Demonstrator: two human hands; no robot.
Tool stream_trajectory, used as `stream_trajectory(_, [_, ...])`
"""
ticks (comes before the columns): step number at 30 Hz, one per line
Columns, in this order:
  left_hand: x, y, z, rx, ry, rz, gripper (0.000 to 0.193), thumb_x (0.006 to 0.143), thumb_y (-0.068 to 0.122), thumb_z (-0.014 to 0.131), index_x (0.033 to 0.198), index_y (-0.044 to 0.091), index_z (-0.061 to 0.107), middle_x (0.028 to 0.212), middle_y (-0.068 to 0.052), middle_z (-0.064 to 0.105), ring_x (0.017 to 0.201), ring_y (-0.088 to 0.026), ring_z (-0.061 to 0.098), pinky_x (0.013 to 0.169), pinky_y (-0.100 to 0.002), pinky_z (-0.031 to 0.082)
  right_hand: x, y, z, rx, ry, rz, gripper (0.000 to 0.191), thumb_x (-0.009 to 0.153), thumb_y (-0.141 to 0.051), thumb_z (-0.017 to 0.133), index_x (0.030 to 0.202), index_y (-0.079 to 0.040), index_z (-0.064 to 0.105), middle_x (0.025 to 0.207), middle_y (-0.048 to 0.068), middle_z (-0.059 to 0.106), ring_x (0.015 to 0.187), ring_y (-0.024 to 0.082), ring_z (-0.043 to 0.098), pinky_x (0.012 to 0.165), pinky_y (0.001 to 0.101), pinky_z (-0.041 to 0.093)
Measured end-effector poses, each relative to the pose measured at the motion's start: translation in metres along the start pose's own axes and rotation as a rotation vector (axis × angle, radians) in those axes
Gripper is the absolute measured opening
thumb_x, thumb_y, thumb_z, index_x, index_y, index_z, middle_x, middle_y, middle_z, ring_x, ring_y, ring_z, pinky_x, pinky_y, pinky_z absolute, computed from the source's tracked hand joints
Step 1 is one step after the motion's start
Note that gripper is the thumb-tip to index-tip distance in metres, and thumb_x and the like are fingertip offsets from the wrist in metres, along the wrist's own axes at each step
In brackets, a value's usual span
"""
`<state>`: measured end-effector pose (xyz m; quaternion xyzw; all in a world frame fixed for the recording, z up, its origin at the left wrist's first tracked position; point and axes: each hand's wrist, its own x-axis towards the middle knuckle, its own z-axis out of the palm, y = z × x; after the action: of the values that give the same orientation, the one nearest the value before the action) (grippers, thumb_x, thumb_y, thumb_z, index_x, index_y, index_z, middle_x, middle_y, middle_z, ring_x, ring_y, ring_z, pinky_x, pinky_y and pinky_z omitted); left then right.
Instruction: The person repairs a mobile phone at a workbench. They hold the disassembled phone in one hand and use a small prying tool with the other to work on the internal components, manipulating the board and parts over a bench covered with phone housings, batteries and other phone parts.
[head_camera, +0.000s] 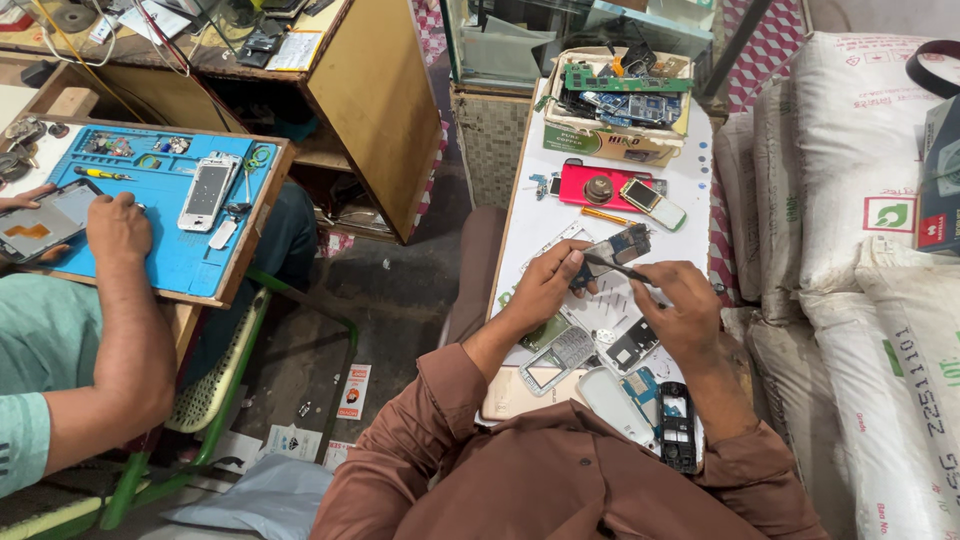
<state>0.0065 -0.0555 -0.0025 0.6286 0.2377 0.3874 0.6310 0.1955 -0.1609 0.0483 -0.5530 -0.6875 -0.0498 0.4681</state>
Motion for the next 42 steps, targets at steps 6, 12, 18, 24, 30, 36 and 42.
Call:
stream_trajectory(6, [0.000,-0.004,0.000,-0.037,0.005,-0.003,0.045,0.111,0.039,0.045,0.129,0.000,0.060,0.084,-0.006,0.072,0.077,-0.009,0.066,0.069,-0.024,0.053,-0.001,0.000,-0.001,0.023,0.024,0.128,0.026,0.088,-0.002,0.080,0.113,-0.005,0.073,0.101,0.010,0.071,0.091,0.019,0.071,0.077,0.0316,0.058])
stream_trajectory(12, [0.000,-0.005,-0.001,-0.059,-0.023,0.049,0.041,0.113,0.034,0.046,0.128,-0.001,0.059,0.087,-0.008,0.073,0.079,-0.009,0.065,0.070,-0.024,0.052,-0.001,0.004,0.001,0.017,0.019,0.075,0.025,0.089,-0.002,0.080,0.113,-0.006,0.073,0.101,0.012,0.070,0.090,0.022,0.072,0.076,0.0300,0.059])
stream_trajectory(18, [-0.003,0.004,0.000,-0.095,-0.046,0.028,0.035,0.113,0.029,0.044,0.126,0.000,0.058,0.092,-0.009,0.073,0.081,-0.011,0.071,0.069,-0.025,0.055,-0.002,0.002,-0.002,-0.047,0.101,0.056,0.024,0.091,0.001,0.080,0.113,-0.002,0.072,0.102,0.014,0.070,0.093,0.025,0.070,0.081,0.0340,0.058])
stream_trajectory(24, [-0.002,0.004,-0.001,-0.081,-0.056,0.020,0.034,0.115,0.026,0.042,0.129,-0.001,0.056,0.092,-0.011,0.075,0.078,-0.012,0.069,0.069,-0.025,0.055,-0.001,0.001,-0.003,-0.022,0.203,0.162,0.024,0.094,0.003,0.080,0.116,-0.001,0.072,0.106,0.014,0.070,0.095,0.025,0.071,0.084,0.0352,0.058])
stream_trajectory(30, [-0.002,0.003,0.000,-0.101,-0.054,0.001,0.033,0.114,0.025,0.041,0.128,-0.001,0.055,0.097,-0.010,0.072,0.081,-0.013,0.070,0.070,-0.025,0.056,0.000,0.000,-0.004,-0.017,0.103,0.077,0.026,0.089,0.002,0.080,0.114,-0.002,0.073,0.105,0.015,0.070,0.094,0.027,0.070,0.083,0.0356,0.056])
stream_trajectory(36, [-0.003,0.006,0.002,-0.129,-0.061,-0.015,0.033,0.114,0.025,0.042,0.127,-0.001,0.056,0.098,-0.010,0.072,0.084,-0.014,0.072,0.071,-0.026,0.055,-0.001,-0.001,-0.005,-0.043,0.168,0.123,0.025,0.092,0.002,0.078,0.117,-0.001,0.072,0.107,0.015,0.070,0.095,0.027,0.070,0.084,0.0346,0.056])
stream_trajectory(42, [-0.004,0.007,0.001,-0.134,-0.050,-0.011,0.035,0.113,0.027,0.041,0.126,-0.002,0.057,0.097,-0.011,0.072,0.084,-0.014,0.072,0.071,-0.027,0.056,-0.001,0.002,-0.004,-0.002,0.213,0.214,0.022,0.095,0.001,0.079,0.116,-0.002,0.072,0.104,0.015,0.069,0.092,0.025,0.070,0.081,0.0347,0.057])
